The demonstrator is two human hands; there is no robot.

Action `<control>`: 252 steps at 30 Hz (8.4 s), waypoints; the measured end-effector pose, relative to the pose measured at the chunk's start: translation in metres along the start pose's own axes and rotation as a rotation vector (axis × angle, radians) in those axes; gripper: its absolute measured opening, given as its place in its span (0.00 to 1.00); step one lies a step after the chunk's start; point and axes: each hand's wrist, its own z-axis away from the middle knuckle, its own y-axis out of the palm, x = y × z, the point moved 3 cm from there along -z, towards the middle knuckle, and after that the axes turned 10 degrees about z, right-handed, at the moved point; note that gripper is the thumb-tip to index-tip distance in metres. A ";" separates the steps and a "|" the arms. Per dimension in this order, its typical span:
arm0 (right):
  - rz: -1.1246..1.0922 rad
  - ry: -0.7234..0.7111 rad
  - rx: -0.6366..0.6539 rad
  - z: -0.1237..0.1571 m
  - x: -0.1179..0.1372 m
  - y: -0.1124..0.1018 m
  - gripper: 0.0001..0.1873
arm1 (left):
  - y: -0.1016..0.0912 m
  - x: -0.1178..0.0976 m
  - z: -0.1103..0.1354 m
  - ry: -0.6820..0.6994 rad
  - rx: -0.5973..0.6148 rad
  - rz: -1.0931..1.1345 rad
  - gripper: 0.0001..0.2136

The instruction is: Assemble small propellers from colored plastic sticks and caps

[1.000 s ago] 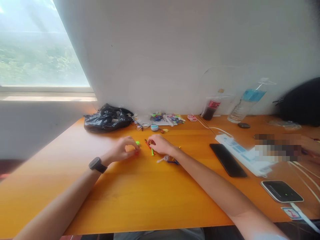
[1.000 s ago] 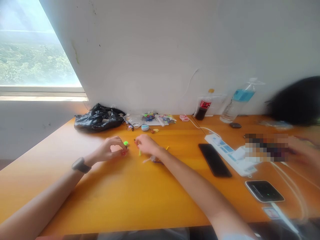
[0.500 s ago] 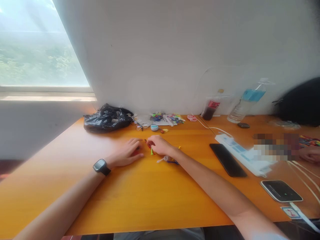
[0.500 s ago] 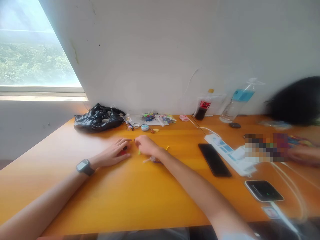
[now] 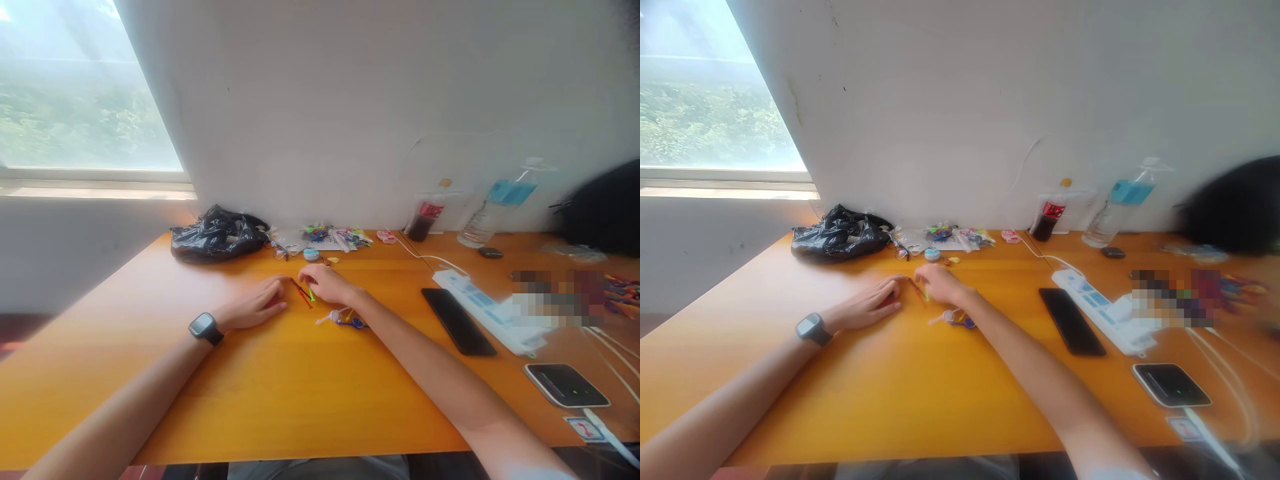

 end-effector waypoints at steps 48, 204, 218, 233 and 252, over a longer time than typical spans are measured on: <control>-1.030 0.245 0.068 -0.006 0.029 0.009 0.11 | 0.005 -0.019 -0.002 0.243 -0.580 -0.010 0.09; 0.067 -0.229 -0.092 0.001 0.035 0.015 0.10 | 0.002 0.015 0.004 -0.125 -0.132 -0.170 0.40; -0.038 -0.200 -0.035 -0.001 0.038 0.013 0.12 | 0.006 0.033 -0.003 -0.120 -0.060 -0.202 0.39; -0.016 0.008 0.522 0.020 -0.003 -0.058 0.09 | 0.003 0.016 -0.009 -0.061 -0.137 -0.185 0.29; -0.597 -0.065 0.475 0.016 0.011 -0.053 0.13 | 0.001 -0.004 -0.009 -0.001 -0.370 -0.148 0.25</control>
